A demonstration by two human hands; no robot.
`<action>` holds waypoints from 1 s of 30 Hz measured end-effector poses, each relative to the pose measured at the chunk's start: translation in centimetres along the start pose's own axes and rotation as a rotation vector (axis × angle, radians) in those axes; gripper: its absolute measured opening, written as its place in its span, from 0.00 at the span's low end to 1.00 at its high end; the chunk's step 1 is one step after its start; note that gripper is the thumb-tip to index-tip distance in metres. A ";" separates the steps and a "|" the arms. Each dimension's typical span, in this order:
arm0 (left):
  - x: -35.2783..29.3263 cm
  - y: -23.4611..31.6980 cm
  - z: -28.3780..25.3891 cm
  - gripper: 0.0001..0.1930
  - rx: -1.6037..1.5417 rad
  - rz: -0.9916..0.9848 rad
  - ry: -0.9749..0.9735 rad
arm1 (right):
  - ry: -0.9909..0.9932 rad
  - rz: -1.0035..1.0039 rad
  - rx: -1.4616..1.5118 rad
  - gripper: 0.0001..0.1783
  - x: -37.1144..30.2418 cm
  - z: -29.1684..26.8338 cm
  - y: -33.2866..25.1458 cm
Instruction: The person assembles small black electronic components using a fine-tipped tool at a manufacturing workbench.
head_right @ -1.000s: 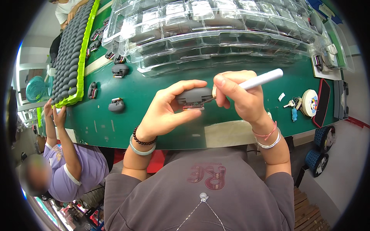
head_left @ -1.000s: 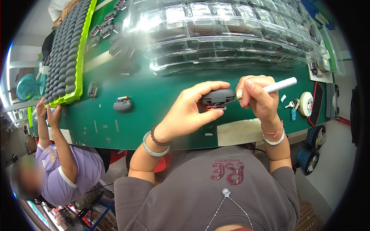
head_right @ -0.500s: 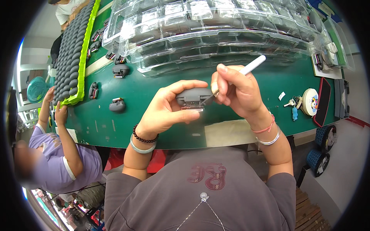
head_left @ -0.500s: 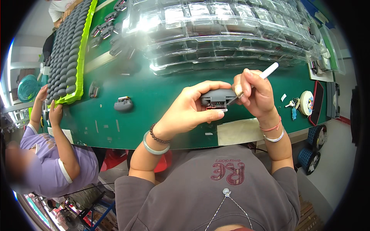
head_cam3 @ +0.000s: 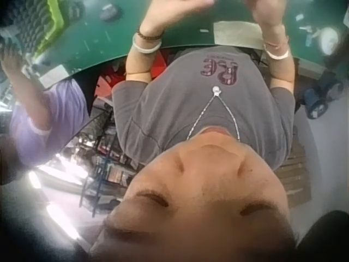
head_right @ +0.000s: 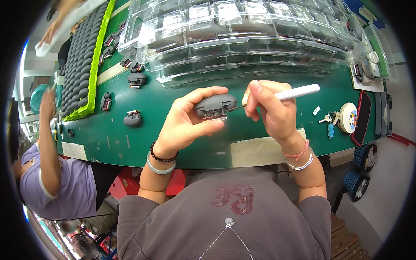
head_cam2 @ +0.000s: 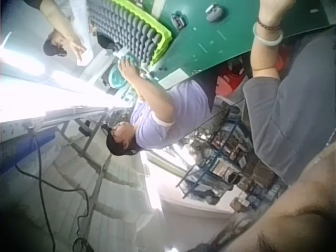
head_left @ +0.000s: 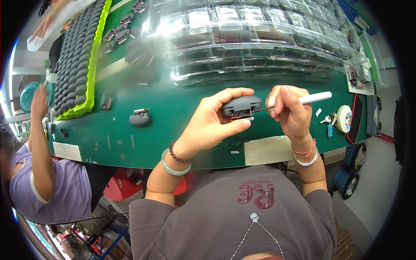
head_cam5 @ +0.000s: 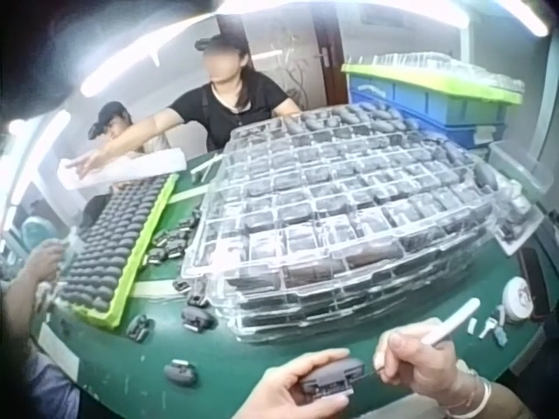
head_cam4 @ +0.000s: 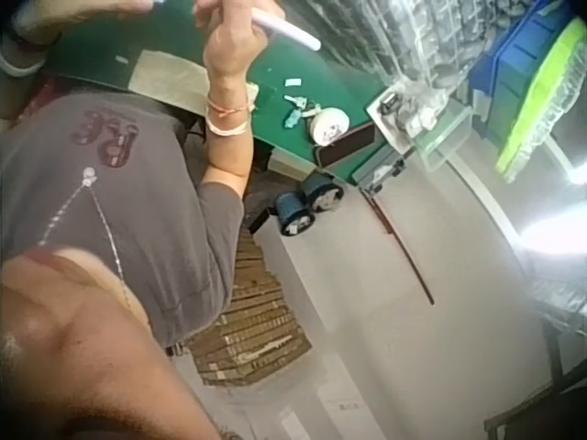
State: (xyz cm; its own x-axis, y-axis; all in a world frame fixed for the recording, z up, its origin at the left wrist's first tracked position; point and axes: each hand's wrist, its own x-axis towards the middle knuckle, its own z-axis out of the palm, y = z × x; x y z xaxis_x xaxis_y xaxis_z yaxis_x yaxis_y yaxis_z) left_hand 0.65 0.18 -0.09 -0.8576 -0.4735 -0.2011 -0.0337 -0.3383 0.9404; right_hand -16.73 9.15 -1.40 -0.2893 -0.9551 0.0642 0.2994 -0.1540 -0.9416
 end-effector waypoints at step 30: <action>-0.1 -0.6 0.0 0.23 0.138 0.255 0.038 | -0.044 -0.021 0.095 0.24 -0.4 0.5 0.7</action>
State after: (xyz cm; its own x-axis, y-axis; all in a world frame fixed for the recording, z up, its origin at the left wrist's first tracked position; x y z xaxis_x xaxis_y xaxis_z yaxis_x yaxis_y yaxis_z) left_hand 0.73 0.46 -0.61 -0.8279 -0.5596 0.0387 0.1084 -0.0918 0.9899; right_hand -15.94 9.33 -1.89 -0.2571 -0.9613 0.0995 0.3790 -0.1950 -0.9046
